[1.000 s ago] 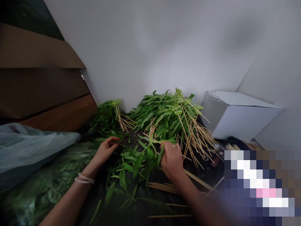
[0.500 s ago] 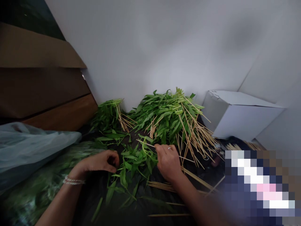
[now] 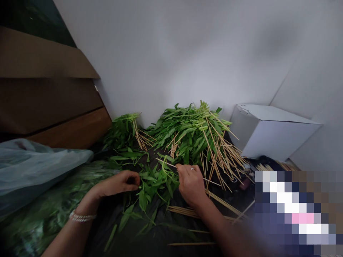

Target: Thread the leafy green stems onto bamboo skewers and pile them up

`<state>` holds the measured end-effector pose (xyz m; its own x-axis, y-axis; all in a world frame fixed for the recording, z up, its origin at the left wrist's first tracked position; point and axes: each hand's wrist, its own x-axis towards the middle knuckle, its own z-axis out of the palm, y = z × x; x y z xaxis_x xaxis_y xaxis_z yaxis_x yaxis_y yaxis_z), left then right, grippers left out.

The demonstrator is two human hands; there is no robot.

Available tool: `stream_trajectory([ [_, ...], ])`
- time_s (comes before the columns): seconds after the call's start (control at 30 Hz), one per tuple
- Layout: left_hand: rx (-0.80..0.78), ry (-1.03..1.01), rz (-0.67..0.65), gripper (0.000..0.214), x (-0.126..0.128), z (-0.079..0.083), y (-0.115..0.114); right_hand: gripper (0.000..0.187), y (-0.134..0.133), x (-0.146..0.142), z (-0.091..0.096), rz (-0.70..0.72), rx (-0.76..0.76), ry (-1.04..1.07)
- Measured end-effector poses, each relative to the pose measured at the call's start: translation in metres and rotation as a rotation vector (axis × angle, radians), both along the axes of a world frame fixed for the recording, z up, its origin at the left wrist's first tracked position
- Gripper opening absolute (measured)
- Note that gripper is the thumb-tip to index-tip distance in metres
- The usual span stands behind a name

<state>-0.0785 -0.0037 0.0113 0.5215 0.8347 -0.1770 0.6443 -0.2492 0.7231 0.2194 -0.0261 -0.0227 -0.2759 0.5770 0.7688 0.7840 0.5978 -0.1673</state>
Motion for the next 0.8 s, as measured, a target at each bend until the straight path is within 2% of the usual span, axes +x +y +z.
stream_trajectory([
  [0.13, 0.015, -0.370, 0.264, 0.026, 0.005, 0.000, 0.008, 0.024, -0.001, -0.001, 0.001, 0.001, -0.016, 0.007],
  [0.23, -0.132, -0.695, 0.458, 0.038, 0.012, -0.005, 0.011, 0.024, -0.001, -0.002, 0.001, -0.002, -0.014, -0.003],
  [0.3, -0.269, -0.881, 0.523, 0.037, 0.017, -0.008, 0.012, 0.024, -0.002, -0.003, 0.000, -0.002, 0.001, -0.007],
  [0.4, -0.421, -1.049, 0.532, 0.032, 0.023, -0.012, 0.010, 0.026, -0.004, -0.006, -0.002, -0.001, 0.006, -0.018],
  [0.5, -0.479, -1.125, 0.538, 0.027, 0.027, -0.016, 0.010, 0.028, -0.007, -0.009, -0.004, 0.002, -0.011, -0.065],
  [0.67, -0.448, -1.173, 0.565, 0.024, 0.027, -0.015, 0.010, 0.030, -0.009, -0.010, -0.005, 0.006, -0.022, -0.119],
  [0.8, -0.396, -1.330, 0.524, 0.028, 0.024, -0.007, 0.010, 0.030, -0.008, -0.009, -0.005, 0.006, -0.037, -0.105],
])
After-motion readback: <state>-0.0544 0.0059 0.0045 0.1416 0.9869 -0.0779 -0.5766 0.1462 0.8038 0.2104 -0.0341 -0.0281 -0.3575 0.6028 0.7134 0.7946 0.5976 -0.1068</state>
